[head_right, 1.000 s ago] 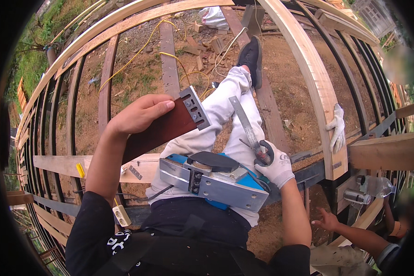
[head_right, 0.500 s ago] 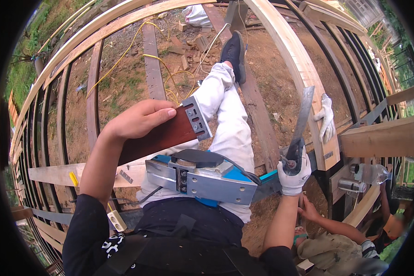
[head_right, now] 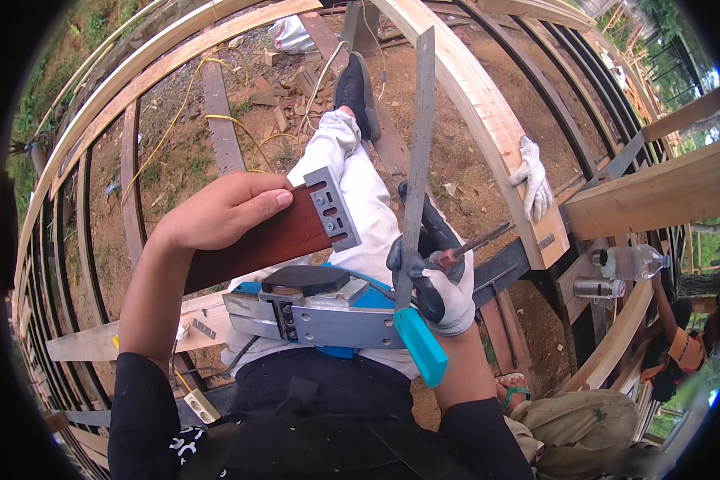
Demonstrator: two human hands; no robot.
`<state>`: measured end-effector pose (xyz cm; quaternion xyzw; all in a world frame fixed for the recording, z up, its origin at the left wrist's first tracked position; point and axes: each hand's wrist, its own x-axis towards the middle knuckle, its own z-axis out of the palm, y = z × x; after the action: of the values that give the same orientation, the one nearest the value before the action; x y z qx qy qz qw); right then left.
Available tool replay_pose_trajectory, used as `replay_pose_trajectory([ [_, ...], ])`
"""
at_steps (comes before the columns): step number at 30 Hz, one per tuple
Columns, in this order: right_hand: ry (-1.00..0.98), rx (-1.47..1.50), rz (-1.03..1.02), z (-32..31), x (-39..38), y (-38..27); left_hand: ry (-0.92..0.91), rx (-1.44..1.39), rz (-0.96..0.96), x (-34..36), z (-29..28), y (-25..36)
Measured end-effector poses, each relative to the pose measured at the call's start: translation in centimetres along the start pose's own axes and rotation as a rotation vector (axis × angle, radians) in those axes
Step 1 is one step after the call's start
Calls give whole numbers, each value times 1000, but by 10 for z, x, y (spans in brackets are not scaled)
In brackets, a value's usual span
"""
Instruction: The person uses a screwdriver to loosen and remove screws from a power planer tool. They then remove a wooden part and begin inspecting and adjusting the internal blade mechanism of the planer while sitting on a construction frame.
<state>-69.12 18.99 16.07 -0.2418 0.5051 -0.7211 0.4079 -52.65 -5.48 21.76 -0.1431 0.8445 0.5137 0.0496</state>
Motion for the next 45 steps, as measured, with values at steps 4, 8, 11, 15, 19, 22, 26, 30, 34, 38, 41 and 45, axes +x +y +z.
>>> replay_pose_trajectory([
  [4, -90, -115, -40, 3, -3, 22, -33, 70, 54, -5, -6, 6],
  [8, -155, -156, 7, 2, 0, 21, -42, 81, 74, -10, -11, 7],
  [11, -246, -115, 69, 1, 6, 20, -40, 91, 64, -16, -14, 6],
  [15, -315, -90, 88, 17, 15, 12, -38, 88, 50, -22, -18, 7],
  [19, -306, -76, 96, 12, 13, 22, -38, 126, 61, -28, -20, 9],
  [22, -312, -138, 123, 11, 11, 23, -47, 143, 61, -28, -19, 9],
  [26, -295, -113, 153, 18, 8, 15, -39, 146, 75, -28, -15, 8],
  [30, -301, -25, 178, 13, 7, 18, -37, 145, 80, -27, -13, 9],
  [34, -306, -10, 182, 12, 6, 15, -59, 152, 37, -24, -12, 16],
  [38, -323, 0, 201, 13, 6, 10, -59, 156, 17, -22, -10, 18],
  [41, -338, 24, 238, 14, 5, 7, -65, 152, 20, -21, -9, 19],
  [45, -325, 46, 187, 12, 4, 14, -70, 162, 24, -20, -7, 15],
])
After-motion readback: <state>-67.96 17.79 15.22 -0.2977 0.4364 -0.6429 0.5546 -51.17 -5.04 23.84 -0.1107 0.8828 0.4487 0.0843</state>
